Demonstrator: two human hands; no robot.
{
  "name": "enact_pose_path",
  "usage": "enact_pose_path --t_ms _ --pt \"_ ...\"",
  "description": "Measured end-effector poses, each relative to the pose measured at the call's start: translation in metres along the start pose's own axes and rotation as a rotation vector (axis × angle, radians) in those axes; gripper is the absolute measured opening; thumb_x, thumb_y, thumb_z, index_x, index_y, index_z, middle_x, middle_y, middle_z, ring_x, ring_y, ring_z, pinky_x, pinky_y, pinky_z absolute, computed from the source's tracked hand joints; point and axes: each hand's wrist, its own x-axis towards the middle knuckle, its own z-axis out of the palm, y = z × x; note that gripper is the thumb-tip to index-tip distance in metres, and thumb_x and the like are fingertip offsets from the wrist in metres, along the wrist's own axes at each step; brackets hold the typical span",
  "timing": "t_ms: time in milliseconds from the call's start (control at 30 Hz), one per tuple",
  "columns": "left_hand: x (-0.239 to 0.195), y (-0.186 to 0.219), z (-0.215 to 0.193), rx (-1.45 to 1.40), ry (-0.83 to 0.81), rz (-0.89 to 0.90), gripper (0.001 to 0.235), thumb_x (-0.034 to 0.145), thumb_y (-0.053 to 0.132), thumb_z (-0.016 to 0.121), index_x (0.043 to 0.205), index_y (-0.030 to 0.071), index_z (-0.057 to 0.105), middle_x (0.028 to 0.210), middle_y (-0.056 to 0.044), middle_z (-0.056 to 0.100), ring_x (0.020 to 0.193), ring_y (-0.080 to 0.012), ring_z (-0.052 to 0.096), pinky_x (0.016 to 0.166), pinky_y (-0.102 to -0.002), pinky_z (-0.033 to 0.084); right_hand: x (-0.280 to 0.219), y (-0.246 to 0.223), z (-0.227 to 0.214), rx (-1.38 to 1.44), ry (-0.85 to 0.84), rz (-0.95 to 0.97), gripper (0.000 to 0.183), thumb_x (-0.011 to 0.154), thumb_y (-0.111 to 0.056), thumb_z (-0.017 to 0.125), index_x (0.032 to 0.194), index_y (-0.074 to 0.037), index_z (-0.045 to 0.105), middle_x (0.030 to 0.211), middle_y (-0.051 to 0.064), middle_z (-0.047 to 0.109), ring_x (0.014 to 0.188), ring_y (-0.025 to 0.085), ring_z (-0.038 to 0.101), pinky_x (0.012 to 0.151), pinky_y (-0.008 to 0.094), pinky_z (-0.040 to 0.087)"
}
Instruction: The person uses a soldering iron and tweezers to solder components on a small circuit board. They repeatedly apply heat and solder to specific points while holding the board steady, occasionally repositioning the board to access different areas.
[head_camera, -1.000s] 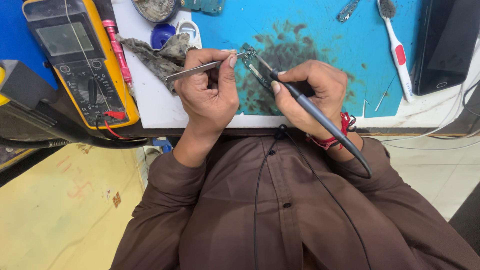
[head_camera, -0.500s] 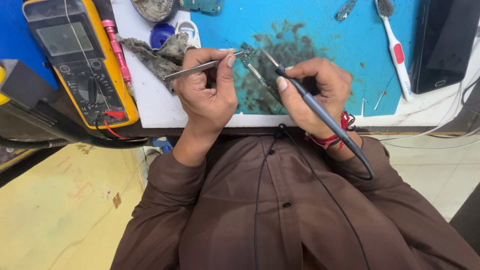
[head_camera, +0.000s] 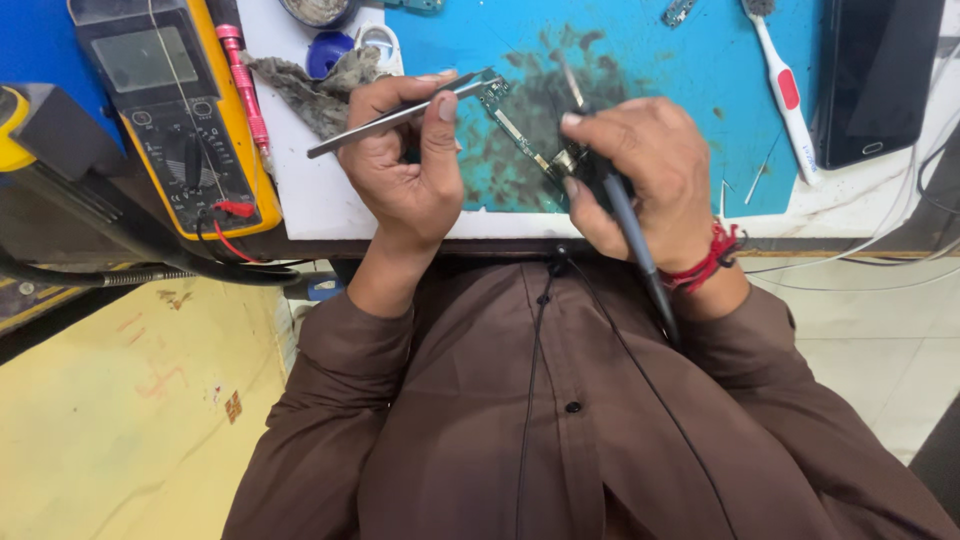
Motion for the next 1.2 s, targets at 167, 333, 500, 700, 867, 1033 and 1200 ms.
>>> enact_pose_path --t_ms 167,333,500,700,867,1033,1200 --pt "0.000 -0.003 -0.002 -0.072 0.023 -0.005 0.014 0.113 0.008 0.066 0.120 0.001 0.056 0.106 -0.012 0.075 0.066 -0.0051 0.059 0.058 -0.018 0.048 -0.011 -0.001 -0.002 -0.119 -0.037 -0.059 0.049 0.079 -0.005 0.083 0.126 -0.007 0.068 0.111 0.010 0.070 0.106 0.032 0.065 0.097 0.044 0.047" --pt "0.000 -0.006 -0.002 -0.073 0.023 0.039 0.015 0.112 0.008 0.066 0.121 0.002 0.055 0.105 -0.011 0.075 0.066 -0.0047 0.058 0.058 -0.018 0.049 -0.016 -0.003 0.001 -0.155 -0.021 -0.071 0.047 0.088 -0.012 0.088 0.130 -0.008 0.066 0.113 0.009 0.069 0.107 0.031 0.064 0.097 0.043 0.046" --pt "-0.002 -0.005 -0.002 -0.080 0.034 0.028 0.015 0.113 0.007 0.066 0.121 0.002 0.055 0.105 -0.011 0.074 0.068 -0.0045 0.058 0.058 -0.018 0.049 -0.012 -0.013 0.012 -0.207 0.013 -0.025 0.047 0.093 -0.020 0.088 0.132 -0.007 0.065 0.111 0.008 0.068 0.104 0.030 0.062 0.094 0.043 0.044" --pt "-0.003 -0.007 -0.001 -0.130 0.042 0.038 0.016 0.113 0.007 0.065 0.122 0.002 0.054 0.107 -0.013 0.074 0.071 -0.0057 0.060 0.061 -0.019 0.051 -0.008 -0.019 0.006 -0.119 -0.006 -0.054 0.050 0.088 -0.018 0.085 0.131 -0.005 0.064 0.112 0.011 0.067 0.105 0.032 0.061 0.097 0.045 0.043" --pt "-0.003 -0.007 -0.001 -0.100 0.047 0.031 0.015 0.112 0.007 0.066 0.121 0.002 0.054 0.106 -0.013 0.074 0.069 -0.0056 0.059 0.060 -0.018 0.051 -0.007 -0.014 0.000 -0.175 -0.040 -0.095 0.049 0.085 -0.013 0.083 0.130 -0.007 0.066 0.114 0.009 0.069 0.108 0.031 0.063 0.097 0.045 0.045" --pt "-0.005 -0.006 0.000 -0.107 0.067 0.032 0.015 0.112 0.008 0.066 0.120 0.001 0.055 0.106 -0.013 0.074 0.069 -0.0057 0.061 0.060 -0.018 0.050 -0.005 -0.015 0.009 -0.154 -0.026 -0.135 0.047 0.090 -0.018 0.087 0.130 -0.007 0.066 0.114 0.009 0.068 0.106 0.031 0.063 0.095 0.045 0.046" --pt "-0.008 -0.006 -0.001 -0.112 0.080 0.026 0.016 0.111 0.007 0.066 0.121 0.002 0.054 0.108 -0.012 0.073 0.071 -0.0055 0.062 0.063 -0.019 0.052 -0.008 -0.014 0.020 -0.101 -0.009 -0.147 0.048 0.092 -0.028 0.087 0.130 -0.007 0.066 0.113 0.011 0.069 0.105 0.031 0.063 0.096 0.045 0.046"
